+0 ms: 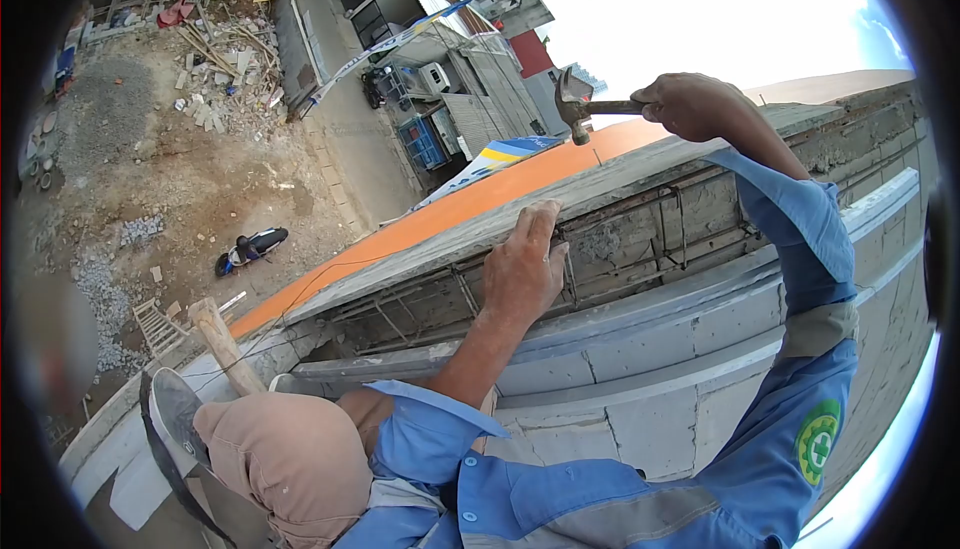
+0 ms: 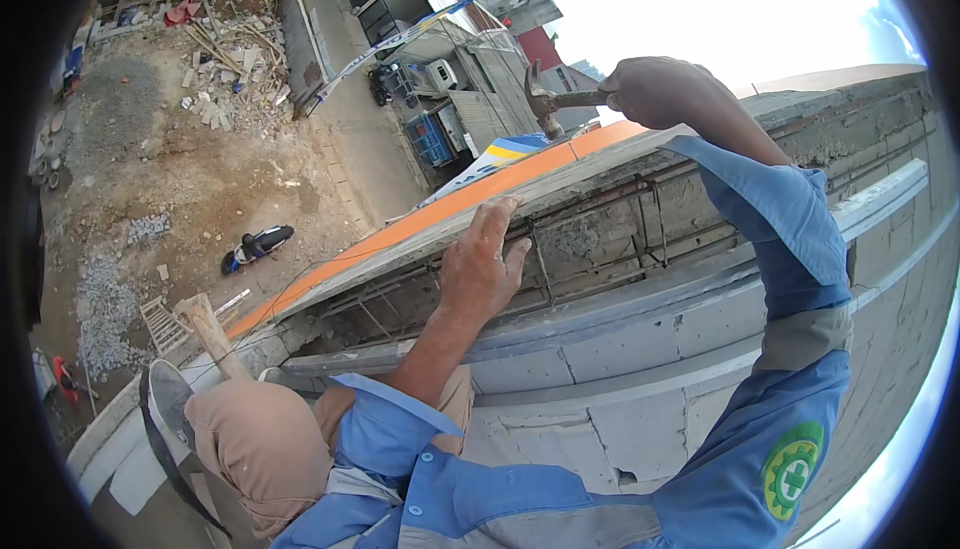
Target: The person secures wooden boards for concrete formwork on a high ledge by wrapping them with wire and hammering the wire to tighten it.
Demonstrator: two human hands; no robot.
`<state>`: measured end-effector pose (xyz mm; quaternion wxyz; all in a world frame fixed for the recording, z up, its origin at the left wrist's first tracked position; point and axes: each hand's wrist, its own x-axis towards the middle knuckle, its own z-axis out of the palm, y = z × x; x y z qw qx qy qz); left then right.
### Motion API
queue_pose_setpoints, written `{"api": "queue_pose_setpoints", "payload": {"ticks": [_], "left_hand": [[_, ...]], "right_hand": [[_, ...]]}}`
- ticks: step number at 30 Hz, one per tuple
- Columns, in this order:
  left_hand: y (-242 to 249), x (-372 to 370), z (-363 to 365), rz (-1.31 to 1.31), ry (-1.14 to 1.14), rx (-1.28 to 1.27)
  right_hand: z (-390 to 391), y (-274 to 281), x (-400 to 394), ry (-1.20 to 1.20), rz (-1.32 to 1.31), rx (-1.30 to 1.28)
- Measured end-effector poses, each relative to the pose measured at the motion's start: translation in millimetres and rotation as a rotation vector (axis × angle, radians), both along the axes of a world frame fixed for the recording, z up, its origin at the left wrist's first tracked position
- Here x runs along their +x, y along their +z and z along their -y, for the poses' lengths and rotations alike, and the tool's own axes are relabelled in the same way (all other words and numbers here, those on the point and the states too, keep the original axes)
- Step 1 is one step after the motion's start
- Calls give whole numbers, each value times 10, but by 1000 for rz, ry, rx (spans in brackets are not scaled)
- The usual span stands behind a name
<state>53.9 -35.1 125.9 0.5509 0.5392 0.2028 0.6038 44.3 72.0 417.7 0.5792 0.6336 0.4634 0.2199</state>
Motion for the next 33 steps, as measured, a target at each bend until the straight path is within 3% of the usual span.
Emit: {"api": "queue_pose_setpoints", "payload": {"ticks": [1,3,5,7,9,11,12,13,15,18,21,23,25,26,27,29,31,33], "left_hand": [[5,-6,-4,3,7,-3],[3,-32,7,-19,-39,-9],[16,-53,19,-30,-47,-12],[11,-48,20,-49,-54,-14],[-3,-24,27,-45,-33,6],[0,-21,21,-39,-33,-1],[-1,-25,27,-32,-36,-5],[-5,-25,38,-30,-39,-7],[-4,-29,26,-47,-43,0],[-2,-49,27,-75,-43,1],[-19,-45,19,-57,-35,15],[-3,-52,30,-61,-51,9],[-28,-37,-2,-67,-65,3],[-41,-16,-4,-73,-41,5],[-38,-3,6,-75,-24,13],[-24,-35,1,-74,-37,-5],[-24,-28,0,-32,-27,-9],[-15,-21,4,-9,-34,-22]], "right_hand": [[-33,-16,-104,4,9,77],[-103,70,-54,309,-64,48],[-126,35,-164,333,-137,309],[-272,131,81,605,-226,351],[-354,51,169,701,-232,451],[-324,-96,197,609,-227,489],[-281,-136,88,345,-207,485],[-215,-148,88,295,-138,350],[-297,-175,121,-129,250,-156],[-270,-147,2,-44,61,80],[-343,52,51,278,-135,181],[-405,58,145,590,-207,421],[-530,140,292,1045,-253,313],[-587,158,284,1083,-268,368],[-615,125,343,1063,-259,377],[-595,75,565,782,-429,593],[-769,277,1234,121,-1086,666],[-63,-26,333,269,-71,263]]}}
